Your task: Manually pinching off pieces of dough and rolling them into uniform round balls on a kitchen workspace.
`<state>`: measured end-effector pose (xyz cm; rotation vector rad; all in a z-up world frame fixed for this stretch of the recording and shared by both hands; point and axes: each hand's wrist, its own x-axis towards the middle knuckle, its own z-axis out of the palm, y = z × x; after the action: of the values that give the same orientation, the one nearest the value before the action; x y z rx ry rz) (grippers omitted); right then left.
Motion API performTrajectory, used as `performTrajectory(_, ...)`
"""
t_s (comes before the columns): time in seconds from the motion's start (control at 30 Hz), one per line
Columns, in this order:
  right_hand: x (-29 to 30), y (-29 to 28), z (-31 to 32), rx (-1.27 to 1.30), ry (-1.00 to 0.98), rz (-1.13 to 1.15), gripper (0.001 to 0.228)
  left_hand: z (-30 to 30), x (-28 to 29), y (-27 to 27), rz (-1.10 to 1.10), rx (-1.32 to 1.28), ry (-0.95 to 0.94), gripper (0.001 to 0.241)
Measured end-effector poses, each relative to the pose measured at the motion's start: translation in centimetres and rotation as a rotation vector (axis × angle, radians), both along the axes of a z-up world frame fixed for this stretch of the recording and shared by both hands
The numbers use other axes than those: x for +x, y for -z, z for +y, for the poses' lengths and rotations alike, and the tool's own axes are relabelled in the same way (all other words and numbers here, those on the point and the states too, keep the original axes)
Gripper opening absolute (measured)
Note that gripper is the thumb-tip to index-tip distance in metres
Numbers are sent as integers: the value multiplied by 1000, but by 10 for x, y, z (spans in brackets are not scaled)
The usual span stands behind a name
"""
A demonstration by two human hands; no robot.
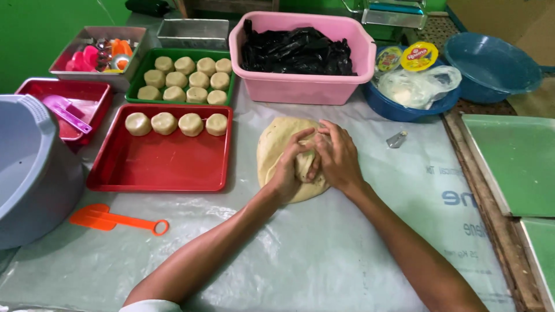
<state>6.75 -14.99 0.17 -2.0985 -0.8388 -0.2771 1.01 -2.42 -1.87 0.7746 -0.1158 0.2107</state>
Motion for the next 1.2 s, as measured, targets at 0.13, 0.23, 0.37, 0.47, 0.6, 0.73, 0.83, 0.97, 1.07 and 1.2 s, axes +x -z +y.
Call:
performTrajectory(0.13, 2, 0, 3, -24, 7, -105, 43, 1, 0, 8, 40, 9, -17, 65)
performTrajectory(0.23, 7, 5, 5, -33, 30, -162, 46, 2, 2, 9, 44, 15, -11, 62)
performTrajectory(0.37, 7, 8, 5, -42, 78, -212, 41, 2, 1, 9, 55, 5, -12, 62)
performTrajectory(0.47, 6, 5, 6, -27, 78, -216, 38, 2, 2, 9, 65, 26, -12, 63)
performTrajectory(0.6, 7, 5, 5, 21, 43, -170, 38, 1, -6, -7, 112, 25, -3, 59)
performTrajectory(0.73, -7, -1, 4, 123, 100, -122, 33, 2, -8, -14, 169, 107, 23, 49)
performTrajectory(0.83, -12, -13, 1, 201, 89, -192, 19, 3, -7, -17, 218, 176, 33, 47)
performTrajectory(0.97, -17, -28, -4, 381, -59, -324, 21, 2, -4, -11, 254, 158, 27, 47)
performTrajectory(1.07, -13, -27, -6, 335, -147, -412, 25, 6, 0, -12, 288, 81, 41, 55)
performTrajectory(1.2, -13, -24, -3, 156, -273, -406, 53, 10, -3, -22, 198, 28, 46, 57)
